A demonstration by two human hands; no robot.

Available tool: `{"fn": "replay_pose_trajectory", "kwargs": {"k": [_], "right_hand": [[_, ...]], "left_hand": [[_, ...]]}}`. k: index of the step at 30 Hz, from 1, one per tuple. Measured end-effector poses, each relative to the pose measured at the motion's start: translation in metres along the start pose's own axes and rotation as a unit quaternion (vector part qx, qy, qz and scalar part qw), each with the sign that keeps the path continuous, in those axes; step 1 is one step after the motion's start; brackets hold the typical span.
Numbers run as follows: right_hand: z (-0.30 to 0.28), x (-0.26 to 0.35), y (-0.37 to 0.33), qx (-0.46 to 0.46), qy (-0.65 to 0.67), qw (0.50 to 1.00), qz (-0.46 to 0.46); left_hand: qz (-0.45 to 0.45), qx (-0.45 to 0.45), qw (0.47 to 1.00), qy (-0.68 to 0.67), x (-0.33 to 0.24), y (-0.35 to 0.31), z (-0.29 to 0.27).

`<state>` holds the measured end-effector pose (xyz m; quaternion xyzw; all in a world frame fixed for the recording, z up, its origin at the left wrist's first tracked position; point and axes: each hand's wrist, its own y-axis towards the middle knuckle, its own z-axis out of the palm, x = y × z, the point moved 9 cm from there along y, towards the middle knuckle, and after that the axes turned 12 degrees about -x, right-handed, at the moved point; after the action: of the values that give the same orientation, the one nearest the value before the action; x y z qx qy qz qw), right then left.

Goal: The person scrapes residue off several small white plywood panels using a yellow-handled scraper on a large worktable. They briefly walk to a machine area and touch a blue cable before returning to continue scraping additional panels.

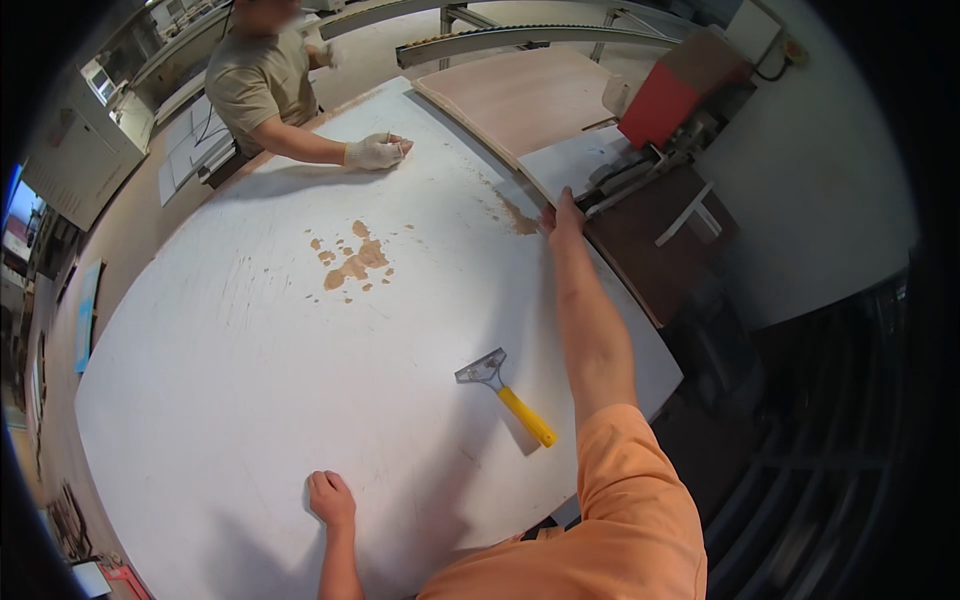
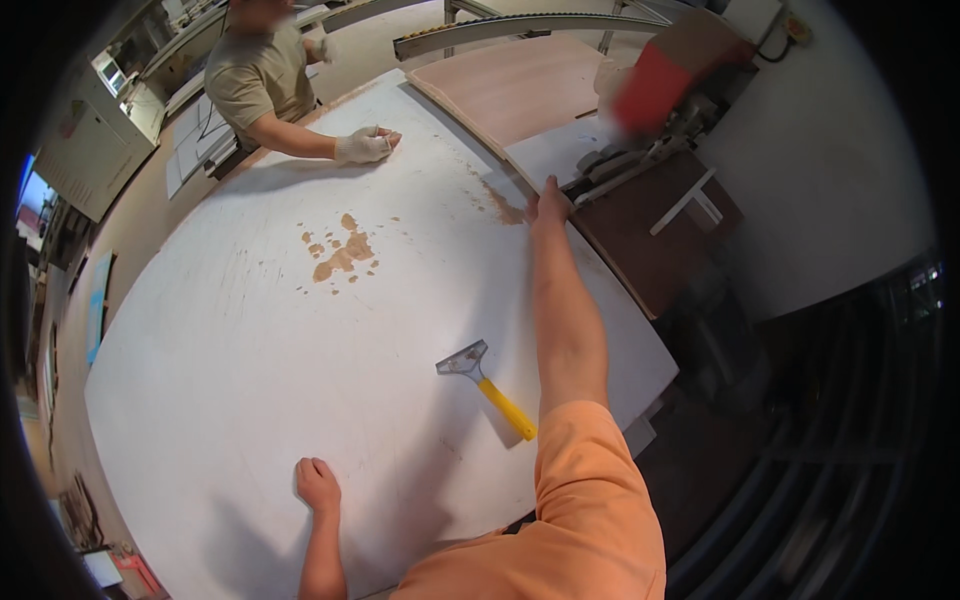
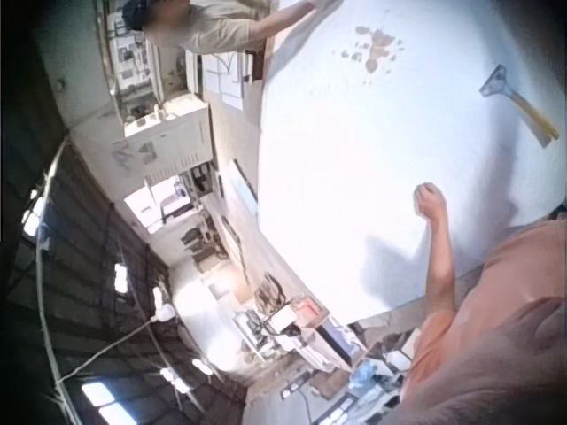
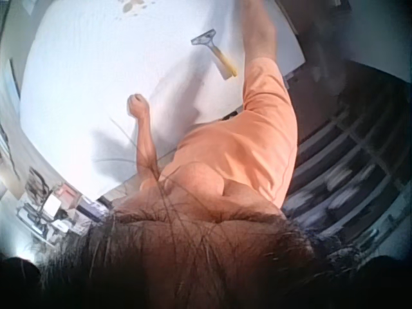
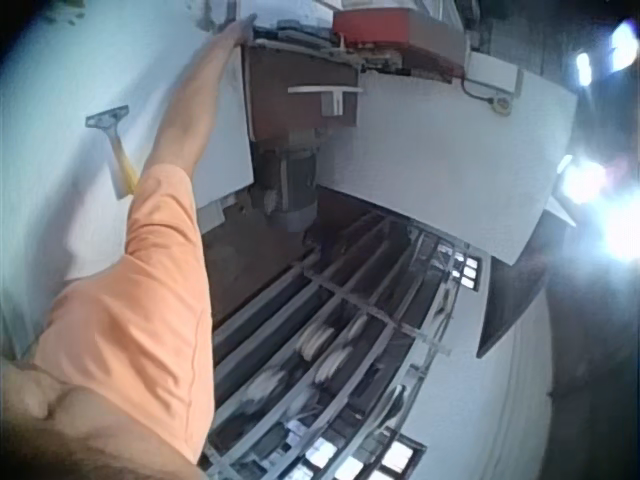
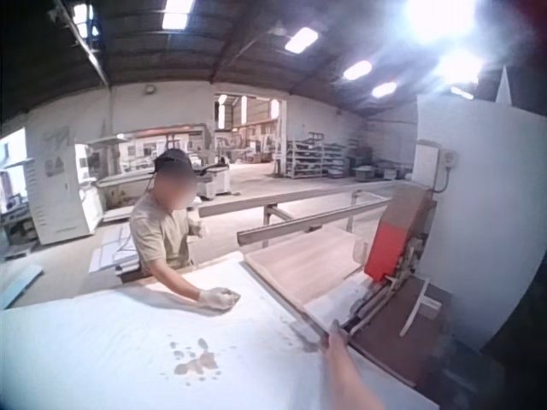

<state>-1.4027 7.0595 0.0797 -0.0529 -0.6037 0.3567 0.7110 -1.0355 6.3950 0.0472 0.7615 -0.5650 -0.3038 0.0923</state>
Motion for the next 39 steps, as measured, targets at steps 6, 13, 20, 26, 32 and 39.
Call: {"fn": "replay_pose_trajectory", "kwargs": {"k": [6, 13, 20, 26, 32, 39], "right_hand": [[0.012, -0.023, -0.016, 0.022, 0.095, 0.994, -0.054], [-0.084, -0.102, -0.213, 0.253, -0.031, 0.967, -0.025], [-0.23, -0.18, -0.405, 0.399, -0.13, 0.893, 0.165], [-0.292, -0.214, -0.478, 0.473, -0.36, 0.775, 0.215], [-0.267, -0.232, -0.488, 0.525, -0.525, 0.66, 0.116], [-0.259, -0.226, -0.477, 0.599, -0.547, 0.581, 0.069]], "left_hand": [[-0.007, -0.012, 1.0, -0.009, -0.005, 0.003, -0.005], [-0.002, -0.014, 1.0, -0.002, -0.005, 0.009, -0.002], [-0.382, 0.339, 0.759, -0.405, -0.058, -0.003, 0.002], [-0.38, 0.365, 0.803, -0.277, -0.035, -0.05, -0.04], [-0.299, 0.227, 0.863, -0.337, -0.002, -0.08, -0.045], [-0.295, 0.248, 0.859, -0.338, 0.004, -0.087, -0.043]]}}
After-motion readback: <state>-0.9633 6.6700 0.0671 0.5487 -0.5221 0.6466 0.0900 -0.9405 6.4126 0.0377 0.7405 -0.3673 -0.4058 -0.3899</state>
